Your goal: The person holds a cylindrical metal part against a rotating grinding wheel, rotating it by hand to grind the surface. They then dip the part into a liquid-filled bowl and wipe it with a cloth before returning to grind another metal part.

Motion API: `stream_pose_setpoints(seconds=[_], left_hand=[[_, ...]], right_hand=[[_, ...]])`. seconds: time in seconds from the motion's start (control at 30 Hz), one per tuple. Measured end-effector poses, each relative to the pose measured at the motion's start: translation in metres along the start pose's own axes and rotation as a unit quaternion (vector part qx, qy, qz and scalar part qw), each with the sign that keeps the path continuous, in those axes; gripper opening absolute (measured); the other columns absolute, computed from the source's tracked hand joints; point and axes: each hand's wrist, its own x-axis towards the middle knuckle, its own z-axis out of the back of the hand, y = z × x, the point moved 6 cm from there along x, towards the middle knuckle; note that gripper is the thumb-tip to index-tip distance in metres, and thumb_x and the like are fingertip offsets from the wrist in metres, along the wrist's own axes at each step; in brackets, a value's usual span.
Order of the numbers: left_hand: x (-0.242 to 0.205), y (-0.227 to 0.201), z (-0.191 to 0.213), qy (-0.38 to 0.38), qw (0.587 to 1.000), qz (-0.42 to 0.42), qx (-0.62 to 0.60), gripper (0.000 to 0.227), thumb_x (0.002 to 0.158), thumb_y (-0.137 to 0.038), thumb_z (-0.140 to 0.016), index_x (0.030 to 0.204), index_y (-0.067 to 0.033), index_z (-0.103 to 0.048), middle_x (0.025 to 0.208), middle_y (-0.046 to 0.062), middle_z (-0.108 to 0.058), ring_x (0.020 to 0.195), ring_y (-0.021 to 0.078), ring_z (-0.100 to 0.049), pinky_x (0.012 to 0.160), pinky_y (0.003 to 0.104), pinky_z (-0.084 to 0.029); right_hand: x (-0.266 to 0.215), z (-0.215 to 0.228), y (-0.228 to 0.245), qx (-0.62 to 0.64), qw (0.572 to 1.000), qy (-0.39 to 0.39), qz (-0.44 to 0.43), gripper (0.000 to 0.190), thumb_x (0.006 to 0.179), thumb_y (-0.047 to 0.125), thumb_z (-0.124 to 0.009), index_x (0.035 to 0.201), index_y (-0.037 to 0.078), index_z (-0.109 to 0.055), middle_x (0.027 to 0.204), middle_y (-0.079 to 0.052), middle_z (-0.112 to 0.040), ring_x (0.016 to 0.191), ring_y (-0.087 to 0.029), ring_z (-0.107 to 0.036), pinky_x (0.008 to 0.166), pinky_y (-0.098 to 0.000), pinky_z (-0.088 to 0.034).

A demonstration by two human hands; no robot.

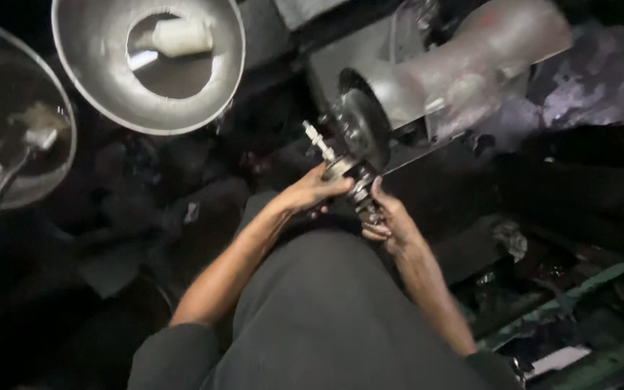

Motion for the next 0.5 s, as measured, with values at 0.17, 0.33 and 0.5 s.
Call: stream_pose_setpoints(seconds=[0.17, 0.33, 0.5], left_hand=[[-0.001, -0.014, -0.002, 0.030, 0.999, 0.002, -0.011, 0.067, 0.086, -0.057, -0.072, 0.128, -0.0067, -0.057, 0.073, -0.001, -0.060, 0.047, 0.0032, -0.050, 0.035, 0.020, -0.038], [0.029, 0.004, -0.001, 0.032, 0.998, 0.020, 0.048, 0.065, 0.091, -0.061, -0.064, 0.127, -0.0080, -0.058, 0.078, -0.002, -0.061, 0.049, 0.0019, -0.050, 0.036, 0.019, -0.040], [0.038, 0.020, -0.005, 0.046, 0.997, 0.055, 0.007, 0.063, 0.092, -0.058, -0.061, 0.135, -0.0119, -0.054, 0.084, -0.003, -0.061, 0.049, 0.0017, -0.045, 0.035, 0.019, -0.035]], right_hand=[[0.003, 0.001, -0.003, 0.035, 0.999, 0.022, -0.021, 0.053, 0.102, 0.062, -0.047, 0.090, 0.011, -0.057, 0.051, 0.007, -0.040, 0.030, -0.004, -0.026, 0.033, -0.0220, -0.018], [0.004, 0.003, 0.000, 0.057, 0.998, 0.010, -0.024, 0.052, 0.101, 0.060, -0.046, 0.087, 0.013, -0.059, 0.050, 0.008, -0.038, 0.030, -0.003, -0.024, 0.032, -0.0217, -0.017], [0.011, 0.019, -0.006, 0.099, 0.995, 0.020, -0.012, 0.053, 0.102, 0.061, -0.048, 0.084, 0.012, -0.058, 0.050, 0.008, -0.036, 0.030, -0.004, -0.025, 0.032, -0.0221, -0.018]])
